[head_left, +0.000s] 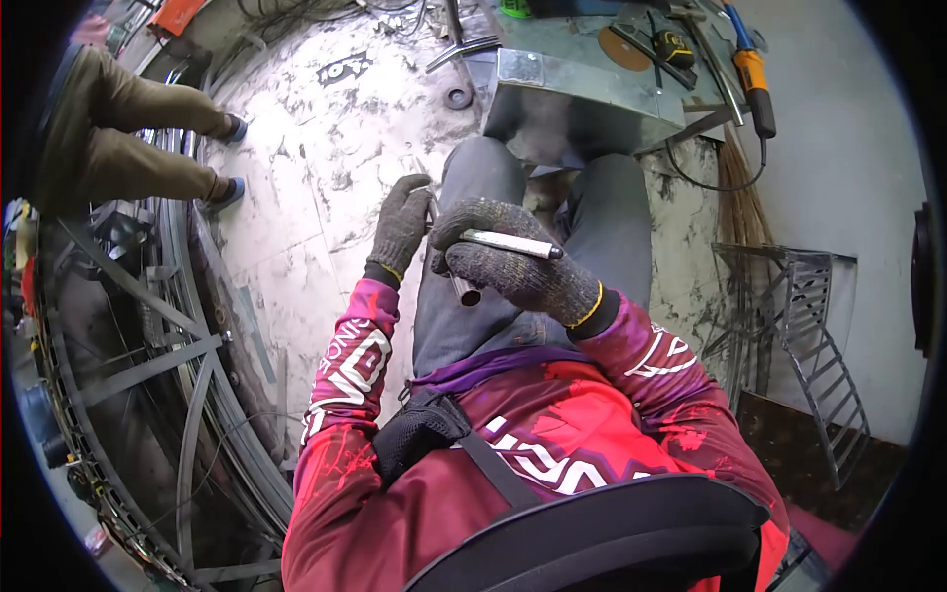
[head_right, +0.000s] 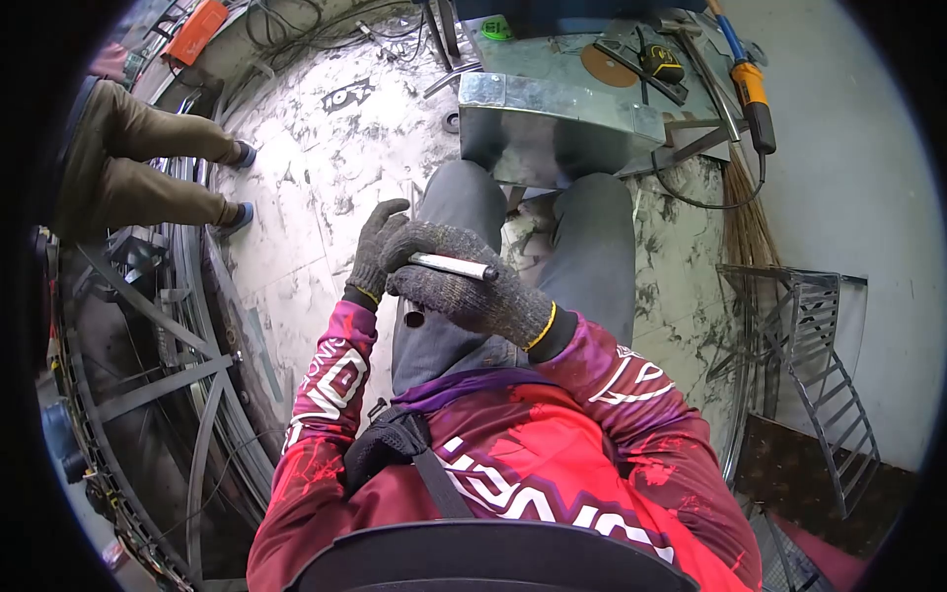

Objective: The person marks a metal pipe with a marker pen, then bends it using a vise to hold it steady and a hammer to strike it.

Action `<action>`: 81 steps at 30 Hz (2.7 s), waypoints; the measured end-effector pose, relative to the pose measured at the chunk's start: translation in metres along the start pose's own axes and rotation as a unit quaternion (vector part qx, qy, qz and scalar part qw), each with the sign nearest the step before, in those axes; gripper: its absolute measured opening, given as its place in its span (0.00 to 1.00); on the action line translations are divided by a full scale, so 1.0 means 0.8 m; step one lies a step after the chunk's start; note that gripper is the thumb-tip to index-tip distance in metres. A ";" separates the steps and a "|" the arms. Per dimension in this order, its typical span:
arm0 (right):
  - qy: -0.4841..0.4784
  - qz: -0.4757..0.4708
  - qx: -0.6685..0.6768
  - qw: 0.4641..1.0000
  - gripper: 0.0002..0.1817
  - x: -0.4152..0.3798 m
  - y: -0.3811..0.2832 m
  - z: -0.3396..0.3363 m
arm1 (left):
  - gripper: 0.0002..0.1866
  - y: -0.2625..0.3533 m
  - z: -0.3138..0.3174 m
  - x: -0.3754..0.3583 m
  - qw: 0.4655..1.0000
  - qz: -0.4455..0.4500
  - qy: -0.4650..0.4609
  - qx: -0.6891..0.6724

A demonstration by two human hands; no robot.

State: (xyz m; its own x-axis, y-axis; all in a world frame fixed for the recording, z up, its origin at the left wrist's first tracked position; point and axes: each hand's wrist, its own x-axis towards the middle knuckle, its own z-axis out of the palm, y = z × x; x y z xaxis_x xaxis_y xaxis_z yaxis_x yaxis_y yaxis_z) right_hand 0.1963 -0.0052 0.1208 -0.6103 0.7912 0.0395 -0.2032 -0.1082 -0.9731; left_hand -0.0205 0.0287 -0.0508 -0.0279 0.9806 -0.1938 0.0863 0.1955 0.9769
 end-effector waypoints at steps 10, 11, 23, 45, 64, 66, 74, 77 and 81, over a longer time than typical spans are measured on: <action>-0.001 -0.014 -0.008 1.000 0.11 -0.004 0.006 -0.006 | 0.21 0.096 0.010 -0.083 0.990 0.029 -0.140 0.001; 0.000 -0.024 -0.011 1.000 0.10 -0.005 0.006 -0.006 | 0.21 0.112 0.013 -0.095 0.986 0.077 -0.137 0.064; 0.062 0.009 0.058 0.996 0.12 -0.025 0.023 0.009 | 0.21 0.126 0.050 -0.132 0.979 0.179 0.013 0.098; 0.073 0.000 -0.062 0.995 0.15 -0.054 -0.033 -0.025 | 0.22 0.089 0.046 -0.116 0.950 0.211 0.026 0.227; 0.050 -0.145 -0.274 0.950 0.15 -0.057 -0.026 -0.013 | 0.26 0.078 0.044 -0.114 0.944 0.226 0.021 0.241; 0.039 -0.126 -0.229 0.964 0.12 -0.051 -0.031 -0.011 | 0.26 0.076 0.044 -0.113 0.944 0.231 0.024 0.235; 0.035 -0.094 -0.203 0.974 0.12 -0.054 -0.026 -0.011 | 0.27 0.075 0.044 -0.111 0.937 0.245 0.026 0.247; 0.063 -0.083 -0.186 0.977 0.12 -0.058 -0.023 -0.009 | 0.28 0.080 0.045 -0.111 0.934 0.242 0.021 0.262; 0.053 -0.081 -0.166 0.981 0.11 -0.055 -0.024 -0.010 | 0.28 0.080 0.046 -0.113 0.940 0.231 0.019 0.251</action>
State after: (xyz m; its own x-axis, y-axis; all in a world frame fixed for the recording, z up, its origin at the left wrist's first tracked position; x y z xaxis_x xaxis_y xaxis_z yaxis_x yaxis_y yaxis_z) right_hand 0.2332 -0.0334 0.1359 -0.5036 0.8419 0.1939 -0.0200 0.2130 -0.9768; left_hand 0.0241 -0.0469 0.0256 0.0927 0.9631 0.2528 0.5571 -0.2606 0.7885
